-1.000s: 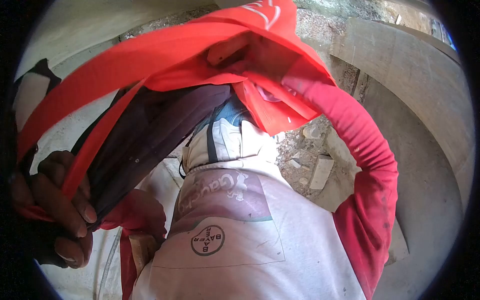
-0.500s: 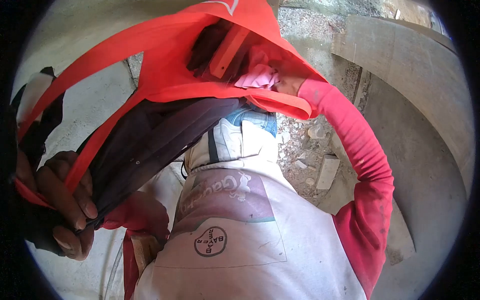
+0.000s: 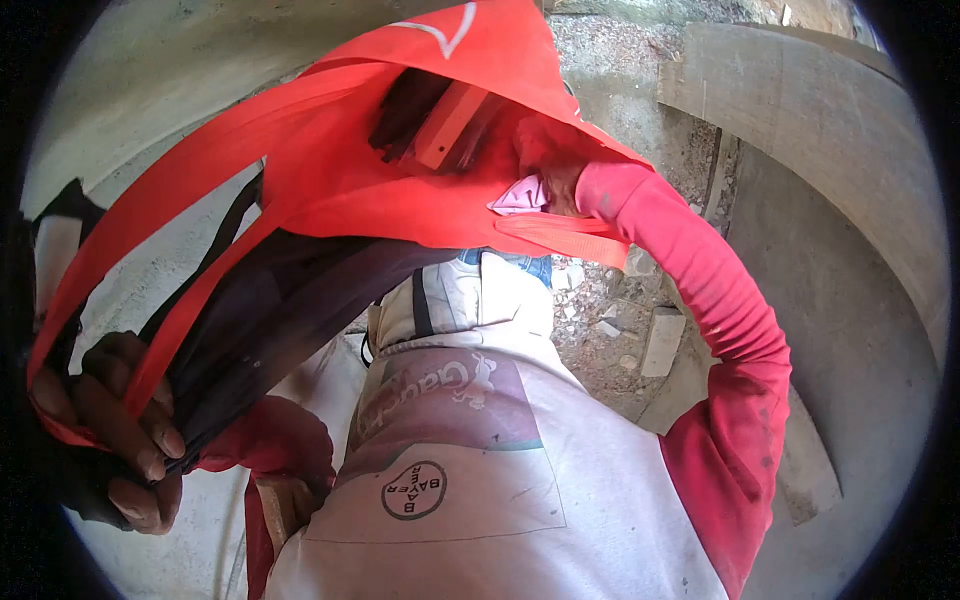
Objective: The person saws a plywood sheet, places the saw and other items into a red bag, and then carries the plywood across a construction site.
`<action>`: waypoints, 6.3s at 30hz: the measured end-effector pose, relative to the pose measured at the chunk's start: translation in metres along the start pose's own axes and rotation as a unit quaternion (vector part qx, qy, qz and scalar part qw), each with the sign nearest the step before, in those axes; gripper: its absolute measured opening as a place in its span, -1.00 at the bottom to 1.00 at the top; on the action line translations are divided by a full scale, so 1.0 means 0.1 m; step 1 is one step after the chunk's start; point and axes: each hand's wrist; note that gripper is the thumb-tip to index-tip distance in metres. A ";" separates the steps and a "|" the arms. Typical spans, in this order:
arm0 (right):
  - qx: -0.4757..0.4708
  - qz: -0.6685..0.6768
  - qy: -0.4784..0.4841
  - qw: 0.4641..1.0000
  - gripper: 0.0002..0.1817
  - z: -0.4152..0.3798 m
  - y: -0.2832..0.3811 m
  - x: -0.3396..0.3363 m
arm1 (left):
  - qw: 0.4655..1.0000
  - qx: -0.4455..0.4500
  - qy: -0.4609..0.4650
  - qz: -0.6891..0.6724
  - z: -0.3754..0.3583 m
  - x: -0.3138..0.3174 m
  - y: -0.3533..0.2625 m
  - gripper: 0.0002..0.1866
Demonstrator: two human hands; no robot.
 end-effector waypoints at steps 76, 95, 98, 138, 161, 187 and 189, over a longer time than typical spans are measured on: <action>-0.287 -0.007 -0.412 0.865 -0.56 -1.16 3.75 -2.13 | 0.904 -0.030 -0.426 0.028 -0.12 0.73 -0.57 -0.48; -0.302 0.146 -0.252 0.908 -0.67 -2.07 5.53 -3.36 | 0.480 0.140 -0.865 0.034 -1.69 1.08 -0.39 -0.46; -0.317 0.125 -0.257 0.904 -0.70 -2.28 5.64 -3.52 | 0.506 0.101 -0.857 -0.005 -1.76 1.18 -0.32 -0.46; -0.203 -0.315 -0.641 0.670 -0.78 -2.13 6.26 -5.17 | 0.421 0.245 -0.831 -0.269 -1.25 1.17 0.00 -0.58; -0.462 0.173 -0.165 0.854 -0.85 -1.31 5.36 -2.91 | 0.650 0.167 -0.704 0.233 -0.22 1.06 -0.93 -0.50; -0.469 -0.125 -0.616 0.621 -0.84 -2.75 5.75 -4.89 | 0.585 0.229 -0.735 0.256 -0.12 -0.97 -3.15 -0.51; -0.416 -0.210 -0.685 0.559 -0.81 -2.72 5.99 -5.24 | 0.426 0.259 -0.748 0.438 -0.17 -1.32 -3.22 -0.45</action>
Point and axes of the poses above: each hand's wrist, its own z-axis towards the middle knuckle, its own x-axis out of the palm, y = z × x, and after that the axes turned 7 degrees about y, right-handed
